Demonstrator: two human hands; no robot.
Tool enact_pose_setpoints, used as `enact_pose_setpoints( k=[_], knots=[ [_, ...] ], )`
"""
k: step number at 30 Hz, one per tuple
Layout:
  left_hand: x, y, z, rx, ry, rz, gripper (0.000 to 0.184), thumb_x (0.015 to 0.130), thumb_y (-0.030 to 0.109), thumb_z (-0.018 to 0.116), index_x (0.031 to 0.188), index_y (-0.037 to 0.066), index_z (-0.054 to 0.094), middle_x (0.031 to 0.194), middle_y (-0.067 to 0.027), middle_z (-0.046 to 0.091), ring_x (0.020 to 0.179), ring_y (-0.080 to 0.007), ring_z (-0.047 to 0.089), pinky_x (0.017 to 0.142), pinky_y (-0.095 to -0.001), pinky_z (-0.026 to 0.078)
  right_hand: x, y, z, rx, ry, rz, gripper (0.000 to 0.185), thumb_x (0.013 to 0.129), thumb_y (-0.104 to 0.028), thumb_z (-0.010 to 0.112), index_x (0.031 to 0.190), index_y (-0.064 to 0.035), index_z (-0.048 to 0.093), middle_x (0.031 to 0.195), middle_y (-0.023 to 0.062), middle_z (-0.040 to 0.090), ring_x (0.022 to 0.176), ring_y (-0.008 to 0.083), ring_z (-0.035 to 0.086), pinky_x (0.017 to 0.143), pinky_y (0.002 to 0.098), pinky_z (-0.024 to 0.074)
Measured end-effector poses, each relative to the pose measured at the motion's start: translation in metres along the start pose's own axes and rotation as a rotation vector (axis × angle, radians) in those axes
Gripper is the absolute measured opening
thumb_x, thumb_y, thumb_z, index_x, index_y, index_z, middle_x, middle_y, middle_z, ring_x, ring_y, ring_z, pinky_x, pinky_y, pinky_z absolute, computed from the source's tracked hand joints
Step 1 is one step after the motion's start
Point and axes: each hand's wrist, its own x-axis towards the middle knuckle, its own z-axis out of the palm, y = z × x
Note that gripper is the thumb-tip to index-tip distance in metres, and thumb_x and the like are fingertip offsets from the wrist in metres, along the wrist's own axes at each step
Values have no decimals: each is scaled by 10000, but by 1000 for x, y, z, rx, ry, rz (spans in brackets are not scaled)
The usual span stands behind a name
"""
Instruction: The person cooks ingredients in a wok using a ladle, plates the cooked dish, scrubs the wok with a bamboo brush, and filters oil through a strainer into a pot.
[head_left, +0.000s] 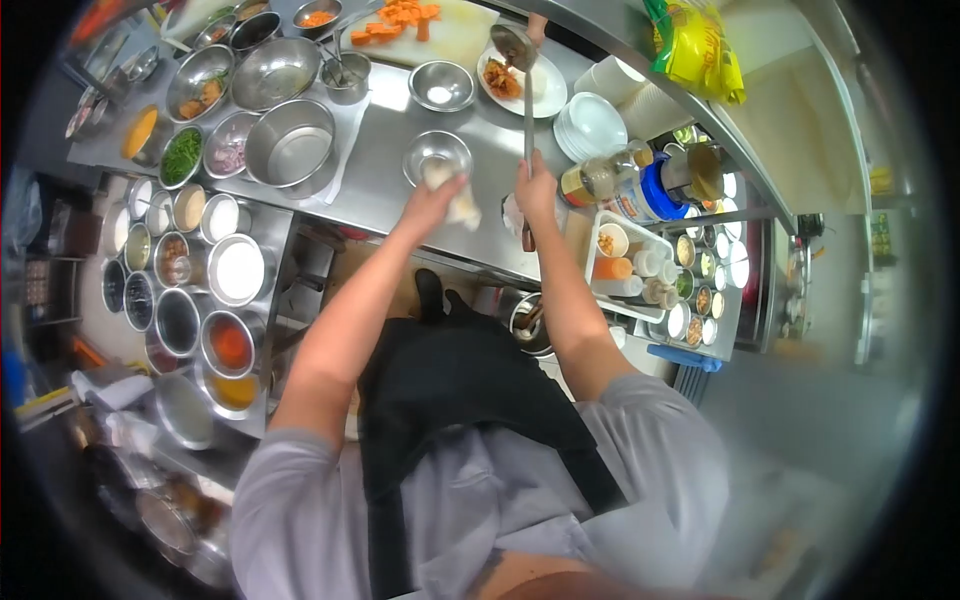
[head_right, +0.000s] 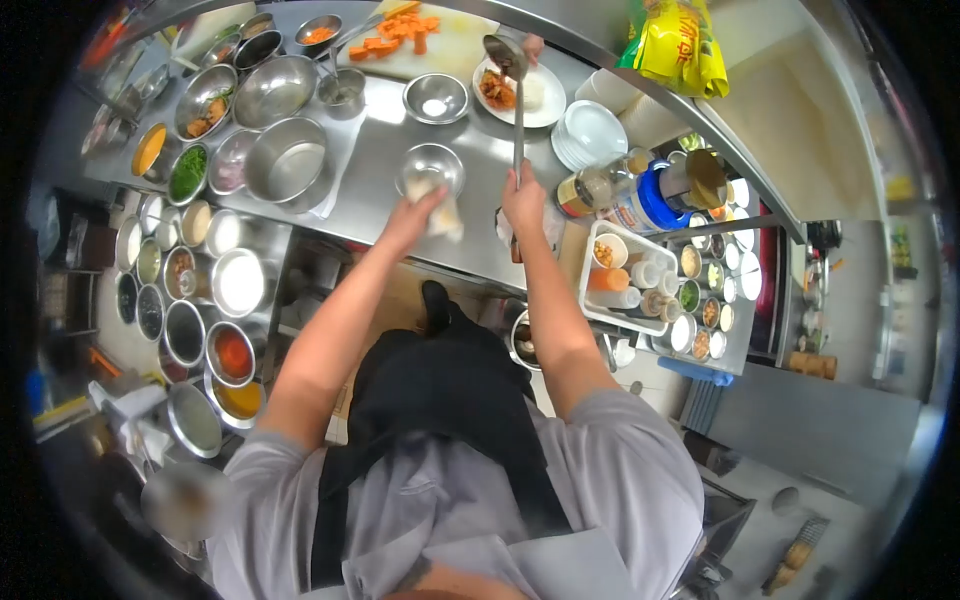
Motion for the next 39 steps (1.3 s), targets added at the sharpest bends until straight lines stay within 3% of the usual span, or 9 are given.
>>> enact_pose_setpoints(
  k=[8, 14, 18, 24, 28, 31, 35, 38, 39],
  knots=[
    [154, 9, 82, -146, -37, 52, 716, 892, 462, 666, 1371, -29, 461, 1297, -130, 568, 1158, -217, 539, 1003, -350, 405, 7, -1, -15, -6, 3, -30, 441, 949, -233, 548, 1296, 40, 540, 852, 341, 631, 840, 480, 641, 726, 499, 502],
    [217, -18, 105, -87, -112, -140, 860, 863, 641, 600, 1372, -41, 473, 1350, -165, 534, 1231, -249, 498, 1055, -384, 359, 12, 14, -13, -59, -49, -16, 456, 954, -245, 546, 1320, 26, 524, 772, 313, 621, 688, 426, 647, 642, 470, 491],
    [206, -11, 121, -12, -107, -49, 943, 829, 731, 567, 1334, -64, 512, 1344, -193, 534, 1220, -276, 509, 1043, -401, 370, 11, 33, -1, -116, -73, -34, 423, 957, -221, 541, 1326, -14, 534, 716, 270, 615, 618, 394, 636, 577, 439, 480],
    [215, -26, 124, -26, -90, -42, 865, 858, 690, 570, 1330, -33, 526, 1290, -173, 576, 1189, -267, 527, 1021, -390, 389, 12, 32, -14, 34, -67, 3, 417, 946, -241, 576, 1283, 5, 563, 641, 236, 593, 527, 328, 610, 520, 429, 464],
    [166, -4, 112, 10, -3, 42, 817, 888, 638, 574, 1344, -37, 503, 1274, -157, 585, 1171, -242, 539, 986, -371, 419, 16, 68, -9, 135, -60, -56, 400, 957, -252, 586, 1269, -2, 579, 584, 135, 573, 460, 197, 544, 479, 355, 430],
    [91, 27, 98, -98, 69, -42, 736, 884, 556, 639, 1318, -26, 518, 1230, -131, 609, 1107, -217, 582, 957, -356, 450, 17, 38, -36, 554, -242, 333, 302, 980, -241, 567, 1131, 16, 615, 603, 12, 557, 390, 128, 480, 362, 286, 384],
    [7, -4, 57, -430, 62, -94, 520, 918, 345, 675, 1278, 1, 526, 1145, -99, 629, 984, -201, 646, 831, -352, 537, 28, 39, -49, 765, -255, 490, 272, 976, -239, 563, 1067, 12, 619, 627, 48, 568, 381, 127, 476, 327, 291, 384],
    [-78, -6, 19, -499, 157, -110, 429, 928, 272, 669, 1244, 12, 539, 1114, -83, 629, 958, -193, 646, 812, -354, 540, 41, 62, -45, 453, -290, 274, 217, 976, -232, 564, 1067, -44, 618, 574, 25, 521, 385, 108, 473, 332, 282, 379],
    [-104, -6, 7, -511, 208, -83, 412, 930, 248, 668, 1242, 11, 541, 1109, -83, 630, 958, -191, 645, 814, -352, 542, 53, 97, -23, 260, -97, -32, 224, 970, -223, 555, 1069, -35, 626, 578, 43, 541, 389, 124, 493, 353, 296, 391]
  ],
)
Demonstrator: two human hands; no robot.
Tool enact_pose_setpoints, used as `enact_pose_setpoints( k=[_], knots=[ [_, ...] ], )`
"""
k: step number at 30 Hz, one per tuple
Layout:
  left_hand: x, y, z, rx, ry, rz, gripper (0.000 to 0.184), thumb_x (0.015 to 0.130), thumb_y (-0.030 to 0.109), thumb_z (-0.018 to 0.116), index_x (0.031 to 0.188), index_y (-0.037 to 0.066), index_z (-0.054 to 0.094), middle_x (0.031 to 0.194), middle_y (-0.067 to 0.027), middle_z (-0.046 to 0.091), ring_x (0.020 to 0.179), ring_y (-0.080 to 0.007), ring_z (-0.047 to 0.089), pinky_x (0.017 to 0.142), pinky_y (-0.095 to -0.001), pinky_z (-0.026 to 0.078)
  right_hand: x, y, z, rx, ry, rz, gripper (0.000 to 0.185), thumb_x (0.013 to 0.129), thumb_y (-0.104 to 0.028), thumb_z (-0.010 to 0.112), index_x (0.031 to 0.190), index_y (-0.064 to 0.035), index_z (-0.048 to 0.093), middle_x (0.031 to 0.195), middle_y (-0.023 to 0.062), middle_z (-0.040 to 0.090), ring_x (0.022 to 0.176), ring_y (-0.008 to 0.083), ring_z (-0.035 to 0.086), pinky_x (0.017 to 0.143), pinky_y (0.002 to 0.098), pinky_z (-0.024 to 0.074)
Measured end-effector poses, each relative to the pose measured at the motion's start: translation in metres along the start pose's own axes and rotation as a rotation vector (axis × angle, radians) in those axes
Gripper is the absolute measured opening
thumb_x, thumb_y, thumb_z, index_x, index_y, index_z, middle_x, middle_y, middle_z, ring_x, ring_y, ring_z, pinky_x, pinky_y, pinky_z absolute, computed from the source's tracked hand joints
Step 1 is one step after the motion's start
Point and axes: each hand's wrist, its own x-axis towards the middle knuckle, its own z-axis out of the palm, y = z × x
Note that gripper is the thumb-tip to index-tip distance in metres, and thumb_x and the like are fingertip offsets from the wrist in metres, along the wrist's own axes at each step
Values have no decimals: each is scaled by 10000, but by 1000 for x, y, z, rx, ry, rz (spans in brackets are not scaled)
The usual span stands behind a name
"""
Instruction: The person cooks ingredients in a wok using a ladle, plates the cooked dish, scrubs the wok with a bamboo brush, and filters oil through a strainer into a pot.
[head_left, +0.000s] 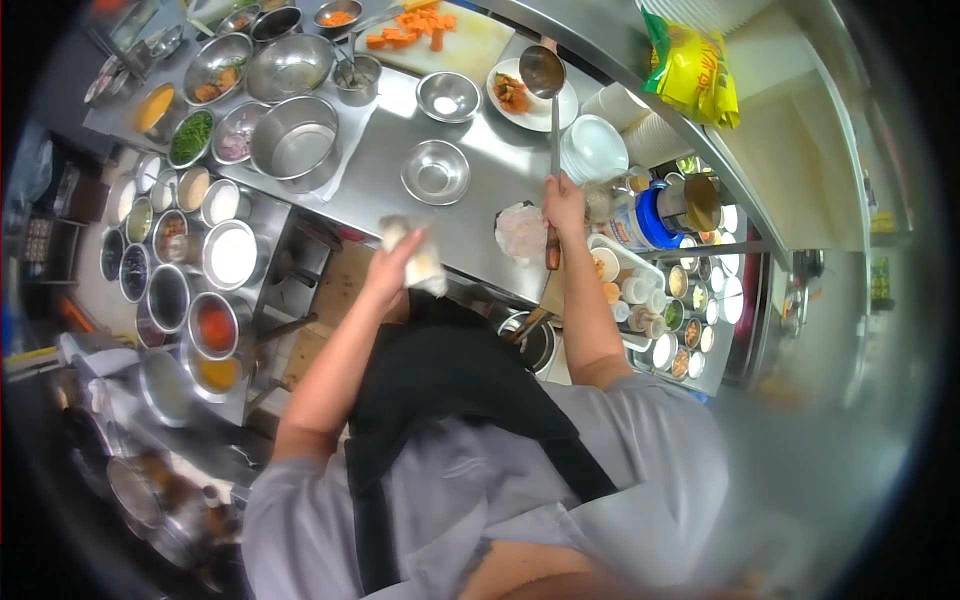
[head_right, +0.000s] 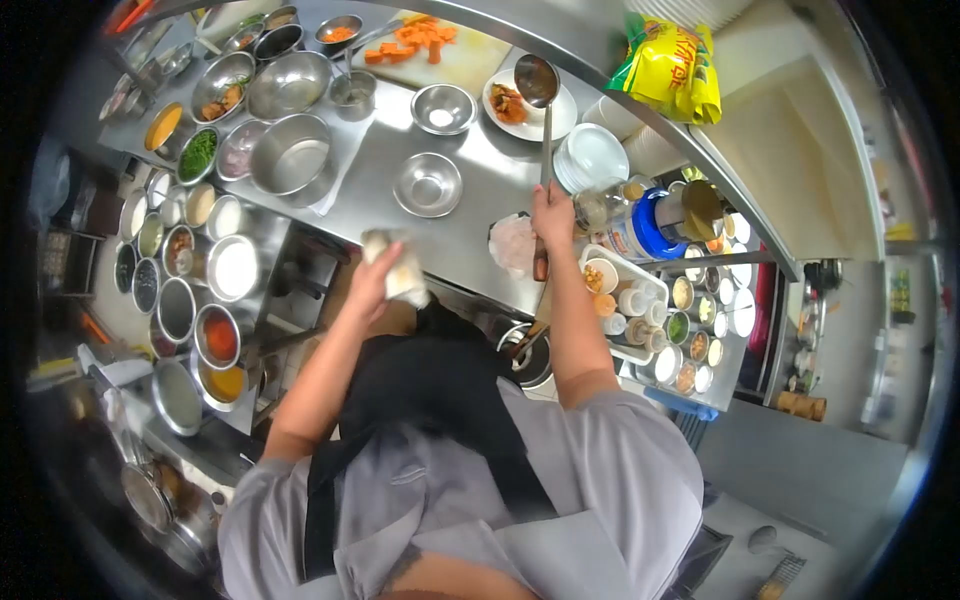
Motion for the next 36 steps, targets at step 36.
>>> enact_pose_setpoints(
  k=[36],
  knots=[
    [-516, -87, -305, -943, 1074, 1095, 291, 873, 131, 645, 1129, 1, 593, 945, -111, 672, 820, -235, 684, 727, -369, 562, -646, -588, 294, 379, -2645, 216, 587, 949, -210, 607, 1446, -38, 345, 710, 36, 500, 426, 87, 421, 335, 223, 359]
  ],
)
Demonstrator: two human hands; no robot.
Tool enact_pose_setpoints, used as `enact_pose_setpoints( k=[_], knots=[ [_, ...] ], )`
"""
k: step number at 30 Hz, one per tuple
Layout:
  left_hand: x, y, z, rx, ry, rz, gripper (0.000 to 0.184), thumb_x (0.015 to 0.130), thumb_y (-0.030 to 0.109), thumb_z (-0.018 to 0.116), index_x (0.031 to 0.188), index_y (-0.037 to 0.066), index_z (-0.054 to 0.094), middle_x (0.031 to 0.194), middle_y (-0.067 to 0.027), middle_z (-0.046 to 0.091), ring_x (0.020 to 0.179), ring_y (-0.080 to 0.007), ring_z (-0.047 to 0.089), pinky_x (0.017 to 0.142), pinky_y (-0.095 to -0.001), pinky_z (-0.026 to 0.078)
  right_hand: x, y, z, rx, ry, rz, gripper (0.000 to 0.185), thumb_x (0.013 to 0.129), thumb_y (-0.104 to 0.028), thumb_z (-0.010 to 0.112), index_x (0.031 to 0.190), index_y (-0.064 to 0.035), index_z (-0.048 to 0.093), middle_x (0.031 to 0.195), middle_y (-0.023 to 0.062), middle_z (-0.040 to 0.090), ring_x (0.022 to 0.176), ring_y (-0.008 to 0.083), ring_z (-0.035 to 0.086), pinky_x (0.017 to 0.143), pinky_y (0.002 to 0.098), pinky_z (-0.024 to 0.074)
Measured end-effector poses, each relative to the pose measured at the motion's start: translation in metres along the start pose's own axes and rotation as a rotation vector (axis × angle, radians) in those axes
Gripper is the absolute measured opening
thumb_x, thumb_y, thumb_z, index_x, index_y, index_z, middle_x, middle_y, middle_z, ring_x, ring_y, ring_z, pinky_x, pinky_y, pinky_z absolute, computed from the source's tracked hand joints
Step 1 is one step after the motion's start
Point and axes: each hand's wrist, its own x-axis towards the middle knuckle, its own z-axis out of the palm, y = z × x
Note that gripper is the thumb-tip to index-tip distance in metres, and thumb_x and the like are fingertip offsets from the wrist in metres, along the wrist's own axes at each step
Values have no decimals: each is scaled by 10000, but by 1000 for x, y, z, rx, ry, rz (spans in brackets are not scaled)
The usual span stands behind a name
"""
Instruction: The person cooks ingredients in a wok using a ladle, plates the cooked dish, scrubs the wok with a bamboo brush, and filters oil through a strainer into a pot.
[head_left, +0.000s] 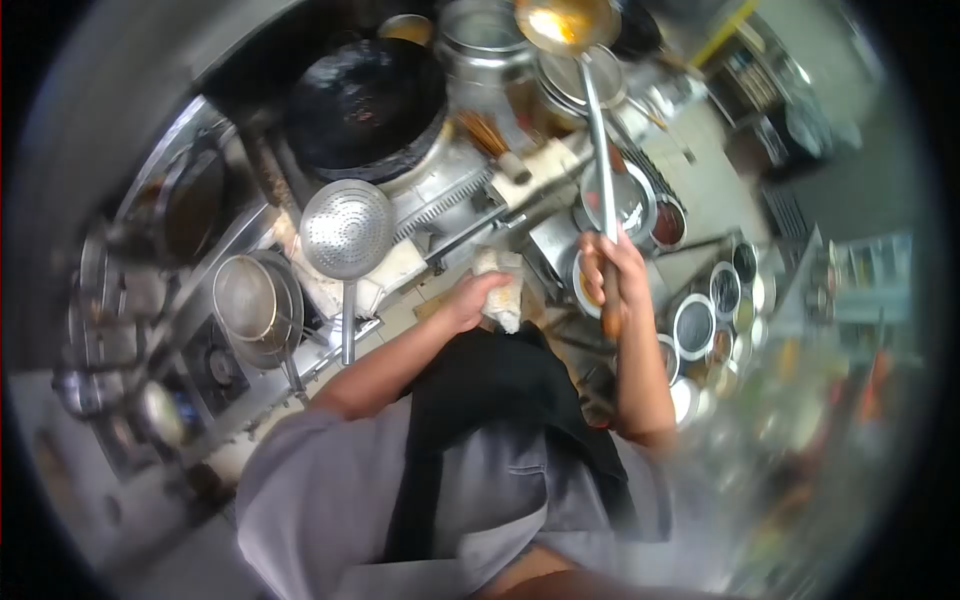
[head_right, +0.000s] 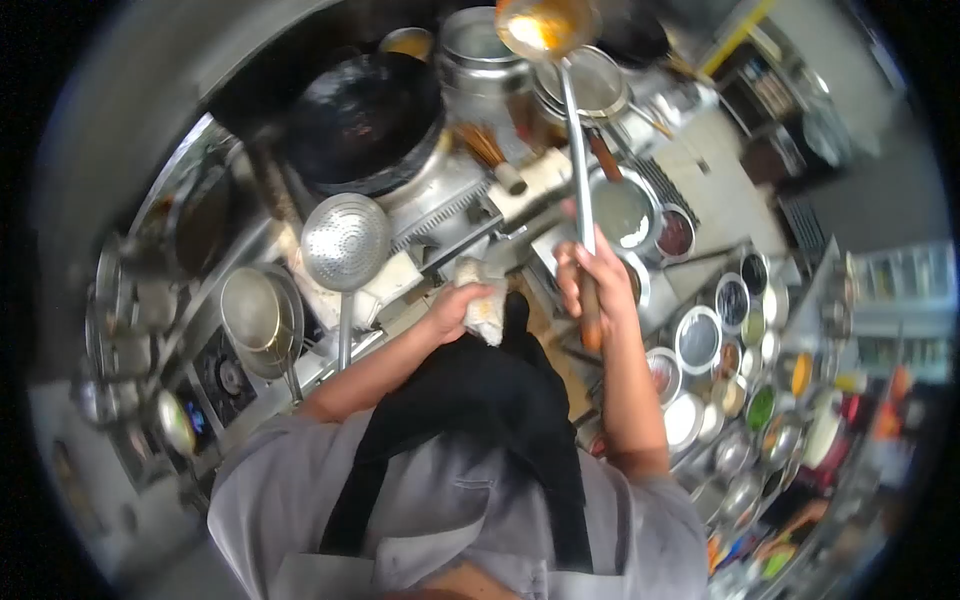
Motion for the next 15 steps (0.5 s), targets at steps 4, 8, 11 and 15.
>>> enact_pose_setpoints(
  k=[4, 8, 11, 15],
  knots=[
    [-15, 27, -23, -96, 309, 302, 279, 872, 124, 635, 1112, -11, 590, 962, -113, 669, 842, -236, 677, 772, -385, 552, 172, -12, 2, -802, -103, 31, 243, 994, -242, 550, 895, -24, 505, 550, 10, 478, 359, 107, 438, 347, 262, 361],
    [-35, 20, -42, -256, 520, 518, 306, 855, 91, 622, 1137, -14, 568, 985, -116, 654, 872, -241, 665, 781, -381, 546, 396, 40, -7, -1555, -99, -567, 399, 921, -319, 596, 865, 72, 651, 732, 257, 672, 605, 339, 690, 593, 430, 555],
    [-59, -8, -35, -330, 726, 607, 320, 843, 69, 608, 1145, -17, 546, 979, -116, 631, 860, -251, 658, 771, -385, 547, 456, 34, 65, -1673, -100, -34, 333, 921, -246, 571, 922, 74, 666, 839, 262, 697, 736, 340, 717, 637, 438, 570],
    [-82, -20, -31, -394, 856, 672, 350, 824, 79, 619, 1145, -19, 517, 949, -115, 604, 852, -259, 642, 779, -396, 544, 550, 75, 106, -1605, -121, 55, 205, 890, -83, 539, 908, 98, 634, 770, 232, 667, 595, 272, 670, 513, 386, 545]
  ],
)
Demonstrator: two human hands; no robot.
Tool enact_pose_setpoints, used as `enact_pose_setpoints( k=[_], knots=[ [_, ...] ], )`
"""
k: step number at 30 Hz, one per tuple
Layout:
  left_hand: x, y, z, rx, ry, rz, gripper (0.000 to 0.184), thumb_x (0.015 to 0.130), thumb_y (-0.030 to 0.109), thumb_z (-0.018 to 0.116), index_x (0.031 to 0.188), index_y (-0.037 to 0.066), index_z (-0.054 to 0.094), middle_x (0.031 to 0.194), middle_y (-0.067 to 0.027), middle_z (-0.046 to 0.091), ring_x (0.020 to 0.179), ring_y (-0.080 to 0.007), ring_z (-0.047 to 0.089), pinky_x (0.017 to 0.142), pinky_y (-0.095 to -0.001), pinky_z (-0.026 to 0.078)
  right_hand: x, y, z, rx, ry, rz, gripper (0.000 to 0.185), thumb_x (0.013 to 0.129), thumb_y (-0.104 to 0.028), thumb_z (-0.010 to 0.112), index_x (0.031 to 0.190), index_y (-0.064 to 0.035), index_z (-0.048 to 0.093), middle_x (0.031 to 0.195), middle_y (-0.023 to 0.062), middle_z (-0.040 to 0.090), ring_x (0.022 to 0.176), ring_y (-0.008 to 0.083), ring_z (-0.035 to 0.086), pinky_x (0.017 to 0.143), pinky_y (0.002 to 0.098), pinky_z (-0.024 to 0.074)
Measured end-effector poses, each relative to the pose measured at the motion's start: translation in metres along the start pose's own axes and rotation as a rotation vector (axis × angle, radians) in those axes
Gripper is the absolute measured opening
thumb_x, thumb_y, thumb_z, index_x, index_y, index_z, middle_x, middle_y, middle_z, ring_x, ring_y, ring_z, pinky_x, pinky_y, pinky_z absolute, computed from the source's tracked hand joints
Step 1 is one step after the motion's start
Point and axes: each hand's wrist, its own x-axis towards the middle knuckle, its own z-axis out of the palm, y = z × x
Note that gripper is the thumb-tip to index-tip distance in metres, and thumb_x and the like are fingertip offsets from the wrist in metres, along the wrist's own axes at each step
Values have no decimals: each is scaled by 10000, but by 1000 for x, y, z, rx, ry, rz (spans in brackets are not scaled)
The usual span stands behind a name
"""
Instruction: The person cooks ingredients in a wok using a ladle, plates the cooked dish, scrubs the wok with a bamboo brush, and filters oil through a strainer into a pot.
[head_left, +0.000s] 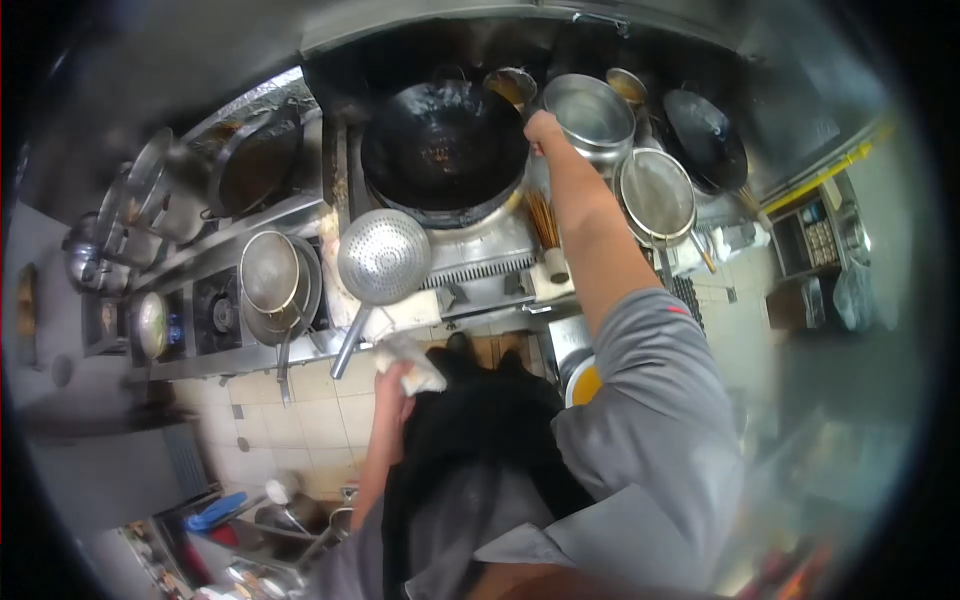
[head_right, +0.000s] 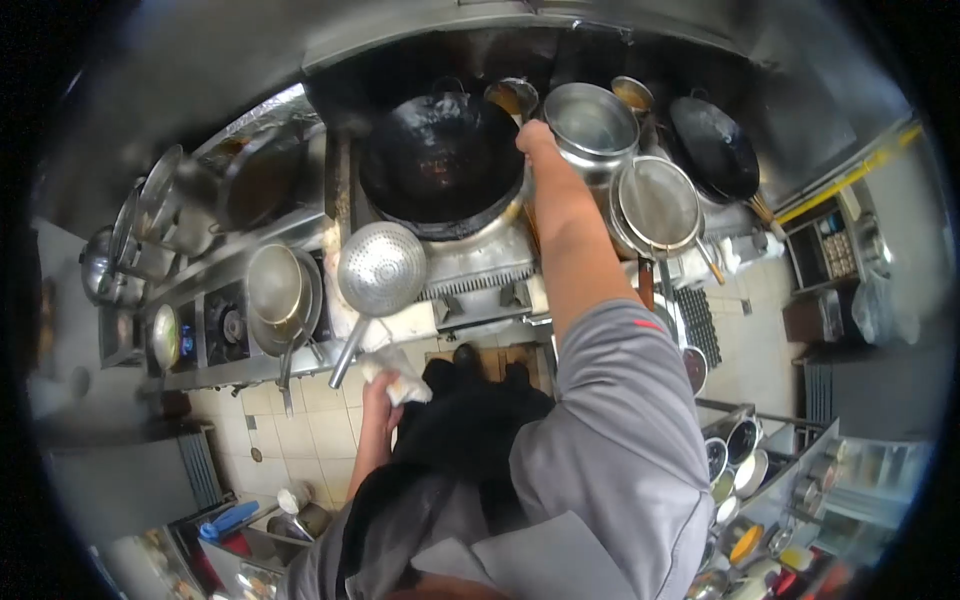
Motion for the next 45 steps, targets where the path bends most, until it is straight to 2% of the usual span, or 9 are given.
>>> enact_pose_setpoints(
  k=[6, 9, 14, 20, 30, 34, 36, 40, 45],
  knots=[
    [34, 19, -11, -113, 60, -95, 317, 848, 102, 607, 1141, 1, 537, 954, -98, 612, 874, -246, 635, 797, -383, 528, 126, 14, -5, 1460, -650, 655, 129, 801, 45, 515, 688, -7, 550, 557, 86, 484, 397, 153, 413, 377, 315, 408],
    [65, 35, 2, -58, 49, -87, 287, 865, 106, 592, 1133, 12, 549, 950, -93, 614, 869, -238, 631, 801, -369, 523, 99, -10, -17, -95, -468, 6, 225, 826, -2, 512, 607, -37, 552, 536, 64, 503, 428, 146, 479, 417, 310, 427],
    [152, 39, 33, -41, -145, -146, 297, 905, 162, 559, 1164, 18, 541, 1045, -128, 638, 957, -271, 645, 882, -416, 525, 91, 2, -23, 1232, -608, 524, 328, 867, -36, 474, 554, -103, 544, 505, 52, 521, 423, 169, 502, 432, 316, 440],
    [261, 62, 115, 28, -255, -254, 340, 953, 294, 542, 1192, 53, 543, 1060, -129, 655, 967, -299, 654, 900, -467, 523, 7, 8, -30, -151, 17, -60, 342, 879, -178, 536, 635, 24, 667, 629, 206, 658, 622, 334, 683, 633, 422, 553],
    [325, -28, 181, -52, -50, -230, 174, 906, 145, 550, 999, 0, 574, 917, -121, 627, 784, -286, 666, 694, -450, 557, -56, 95, -39, -80, 433, 118, 306, 916, -209, 574, 941, 88, 640, 903, 303, 677, 868, 411, 690, 755, 475, 573],
    [306, -24, 199, 14, -27, -242, 207, 935, 170, 540, 1065, 12, 577, 985, -131, 651, 834, -293, 680, 726, -480, 566, -9, 126, -30, 112, 197, 270, 251, 938, -145, 502, 900, 86, 592, 703, 194, 654, 567, 252, 678, 460, 378, 554],
    [308, -22, 191, -23, -47, -219, 221, 904, 171, 571, 1045, 2, 593, 949, -127, 652, 783, -280, 680, 690, -463, 565, 18, 145, -21, 1280, 70, 306, 126, 899, -63, 503, 801, 14, 523, 588, 105, 552, 470, 207, 545, 469, 339, 503],
    [267, 14, 186, -22, -143, -343, 304, 928, 257, 602, 1107, 11, 598, 1032, -131, 675, 875, -289, 694, 744, -495, 570, -39, 102, -73, 2111, -377, 505, 239, 970, -87, 442, 751, -16, 376, 580, 22, 424, 438, 113, 438, 362, 218, 402],
    [217, 17, 144, -25, -290, -523, 332, 940, 255, 602, 1171, 20, 570, 1106, -120, 656, 981, -276, 663, 847, -453, 543, -96, 83, -101, 2065, -452, 397, 269, 1003, -112, 404, 1020, 155, 432, 632, 40, 460, 406, 92, 427, 349, 197, 403]
  ],
)
